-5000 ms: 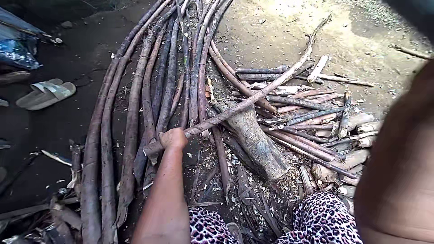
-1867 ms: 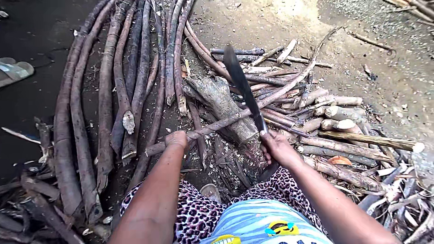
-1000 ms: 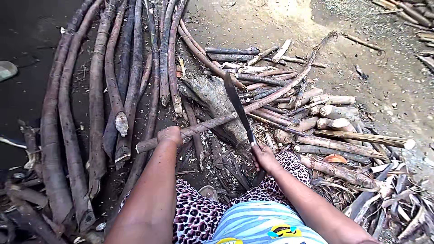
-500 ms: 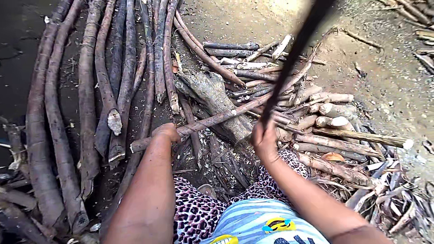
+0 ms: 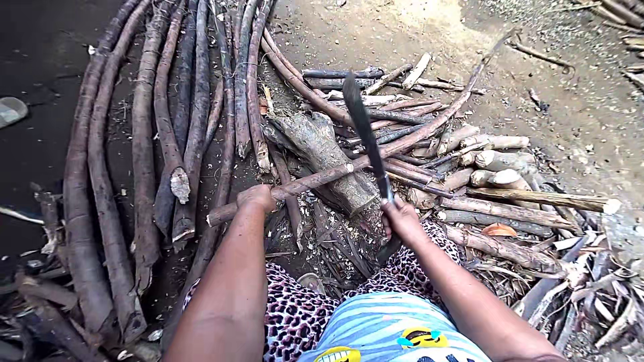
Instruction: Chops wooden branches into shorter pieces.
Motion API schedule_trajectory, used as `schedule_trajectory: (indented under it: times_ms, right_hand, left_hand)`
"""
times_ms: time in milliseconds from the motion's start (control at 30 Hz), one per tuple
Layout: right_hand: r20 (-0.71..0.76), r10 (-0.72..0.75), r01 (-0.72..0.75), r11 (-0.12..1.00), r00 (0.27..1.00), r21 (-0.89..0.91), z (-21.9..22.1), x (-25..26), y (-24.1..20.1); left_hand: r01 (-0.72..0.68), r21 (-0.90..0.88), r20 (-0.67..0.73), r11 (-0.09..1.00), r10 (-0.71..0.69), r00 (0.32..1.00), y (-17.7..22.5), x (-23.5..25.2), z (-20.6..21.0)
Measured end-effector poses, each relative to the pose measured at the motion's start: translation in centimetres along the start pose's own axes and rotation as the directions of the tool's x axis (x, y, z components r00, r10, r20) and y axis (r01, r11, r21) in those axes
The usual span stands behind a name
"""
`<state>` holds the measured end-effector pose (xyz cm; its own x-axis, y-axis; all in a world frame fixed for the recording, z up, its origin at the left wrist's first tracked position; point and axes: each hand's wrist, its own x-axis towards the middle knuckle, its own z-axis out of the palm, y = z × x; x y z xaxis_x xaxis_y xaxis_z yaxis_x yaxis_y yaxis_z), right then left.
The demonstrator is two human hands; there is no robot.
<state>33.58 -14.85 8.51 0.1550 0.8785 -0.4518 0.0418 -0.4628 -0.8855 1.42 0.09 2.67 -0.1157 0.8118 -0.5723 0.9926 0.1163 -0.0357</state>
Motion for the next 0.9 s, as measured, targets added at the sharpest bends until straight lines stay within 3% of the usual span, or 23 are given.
schedule_trajectory:
  times_ms: [100,200,267,333,367,400,433,467,500,567,633,700,800,900]
  right_hand:
    - [-0.086,-0.358,0.362,0.931,0.930,0.047,-2.7,-0.6,-5.4]
    - [-0.162,-0.719,0.737,0.665,0.675,0.120,-4.7,-0.3,-11.7]
    - [-0.276,-0.818,0.863,0.486,0.505,0.138,-4.8,0.7,-15.6]
    - [-0.386,-0.817,0.901,0.415,0.429,0.123,-3.9,2.2,-16.2]
    - [-0.386,-0.795,0.873,0.484,0.468,0.061,-3.2,2.7,-14.1]
    - [-0.350,-0.735,0.782,0.623,0.581,-0.010,-2.3,3.0,-10.3]
    - [-0.268,-0.597,0.597,0.797,0.756,-0.092,-1.2,3.1,-5.0]
    - [-0.157,-0.362,0.338,0.927,0.919,-0.161,-0.4,3.3,0.7]
    - [-0.037,-0.068,0.060,0.982,0.997,-0.182,0.1,3.2,5.5]
    - [0.107,0.331,-0.327,0.943,0.938,-0.057,1.2,3.2,10.5]
    - [0.312,0.461,-0.525,0.836,0.831,0.162,1.1,2.2,9.7]
    - [0.303,0.413,-0.488,0.840,0.859,0.238,0.5,1.9,6.7]
    - [0.138,0.244,-0.254,0.966,0.960,0.055,-1.1,1.4,2.7]
    - [0.088,-0.006,0.007,1.000,0.996,-0.012,-2.7,0.1,-1.0]
  left_hand:
    - [-0.019,-0.044,0.046,0.999,0.021,0.999,-0.6,1.3,0.7]
    - [-0.002,-0.046,0.075,0.999,0.005,0.997,-0.5,1.7,0.7]
    - [0.007,-0.063,0.062,0.998,-0.003,0.998,-0.2,1.3,0.5]
    - [0.015,-0.048,0.067,0.999,-0.011,0.998,0.1,1.1,0.3]
    - [0.013,-0.038,0.066,0.999,-0.010,0.998,0.1,1.1,0.3]
    - [0.010,-0.030,0.059,1.000,-0.008,0.998,0.1,1.2,0.2]
    - [0.007,-0.027,0.056,1.000,-0.005,0.998,0.0,1.3,0.1]
    - [0.001,-0.032,0.054,0.999,0.000,0.999,-0.1,1.3,0.2]
    - [-0.005,-0.038,0.052,0.999,0.007,0.999,-0.2,1.2,0.2]
    - [-0.016,-0.019,0.056,1.000,0.017,0.998,0.3,0.8,-0.1]
    - [-0.002,0.000,0.015,1.000,0.002,1.000,1.3,-0.5,0.2]
    - [0.012,0.017,-0.086,1.000,-0.010,0.996,2.5,-1.6,0.3]
    - [0.006,0.045,-0.211,0.999,0.003,0.977,2.9,-1.9,0.7]
    - [-0.006,0.064,-0.252,0.998,0.022,0.967,2.3,-1.7,0.7]
